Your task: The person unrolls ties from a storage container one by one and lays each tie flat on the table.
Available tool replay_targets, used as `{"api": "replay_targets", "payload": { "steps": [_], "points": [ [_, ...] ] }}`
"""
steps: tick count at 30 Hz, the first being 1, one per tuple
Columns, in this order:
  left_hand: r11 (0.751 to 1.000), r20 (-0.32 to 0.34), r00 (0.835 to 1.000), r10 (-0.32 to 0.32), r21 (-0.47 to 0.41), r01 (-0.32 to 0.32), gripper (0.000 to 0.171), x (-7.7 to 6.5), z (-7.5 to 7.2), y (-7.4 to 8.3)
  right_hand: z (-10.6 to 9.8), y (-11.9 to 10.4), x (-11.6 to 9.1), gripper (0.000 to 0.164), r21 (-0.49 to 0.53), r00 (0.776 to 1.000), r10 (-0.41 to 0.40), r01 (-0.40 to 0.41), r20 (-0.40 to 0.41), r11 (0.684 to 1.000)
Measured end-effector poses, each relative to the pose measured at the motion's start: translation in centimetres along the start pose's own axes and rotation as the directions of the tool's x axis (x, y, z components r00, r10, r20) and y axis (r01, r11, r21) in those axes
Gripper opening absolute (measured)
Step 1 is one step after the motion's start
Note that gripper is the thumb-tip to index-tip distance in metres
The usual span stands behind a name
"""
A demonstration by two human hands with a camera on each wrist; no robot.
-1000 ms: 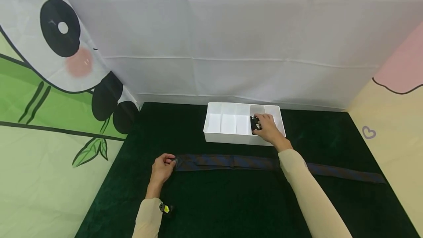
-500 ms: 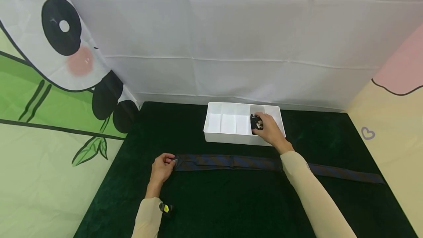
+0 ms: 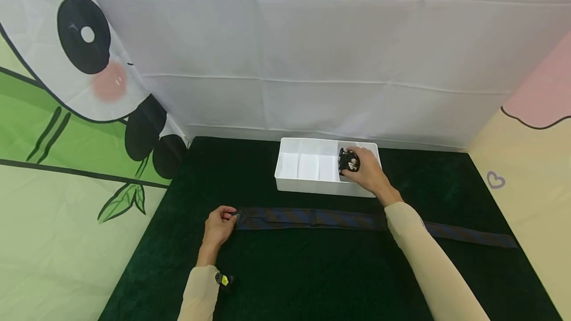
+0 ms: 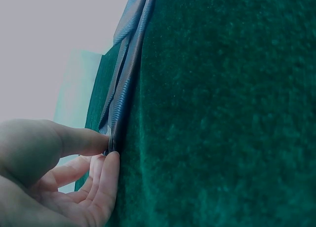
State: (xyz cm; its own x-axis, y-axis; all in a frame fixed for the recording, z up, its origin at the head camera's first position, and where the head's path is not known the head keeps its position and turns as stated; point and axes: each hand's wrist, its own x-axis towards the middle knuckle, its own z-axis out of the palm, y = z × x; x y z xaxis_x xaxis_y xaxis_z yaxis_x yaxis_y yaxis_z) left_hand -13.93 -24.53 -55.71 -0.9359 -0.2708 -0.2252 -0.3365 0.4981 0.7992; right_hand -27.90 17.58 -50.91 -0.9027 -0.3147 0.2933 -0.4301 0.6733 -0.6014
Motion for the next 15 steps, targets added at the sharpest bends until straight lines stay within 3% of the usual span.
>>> {"api": "replay_targets", "payload": {
  "steps": [15],
  "points": [
    [1.0, -0.004, 1.0, 0.018, -0.007, -0.018, 0.02, 0.0, 0.1, -0.1, -1.3, -0.6, -0.7, 0.069, 0.022, 0.994, -0.077, 0.079, -0.08, 0.997]
  ]
}}
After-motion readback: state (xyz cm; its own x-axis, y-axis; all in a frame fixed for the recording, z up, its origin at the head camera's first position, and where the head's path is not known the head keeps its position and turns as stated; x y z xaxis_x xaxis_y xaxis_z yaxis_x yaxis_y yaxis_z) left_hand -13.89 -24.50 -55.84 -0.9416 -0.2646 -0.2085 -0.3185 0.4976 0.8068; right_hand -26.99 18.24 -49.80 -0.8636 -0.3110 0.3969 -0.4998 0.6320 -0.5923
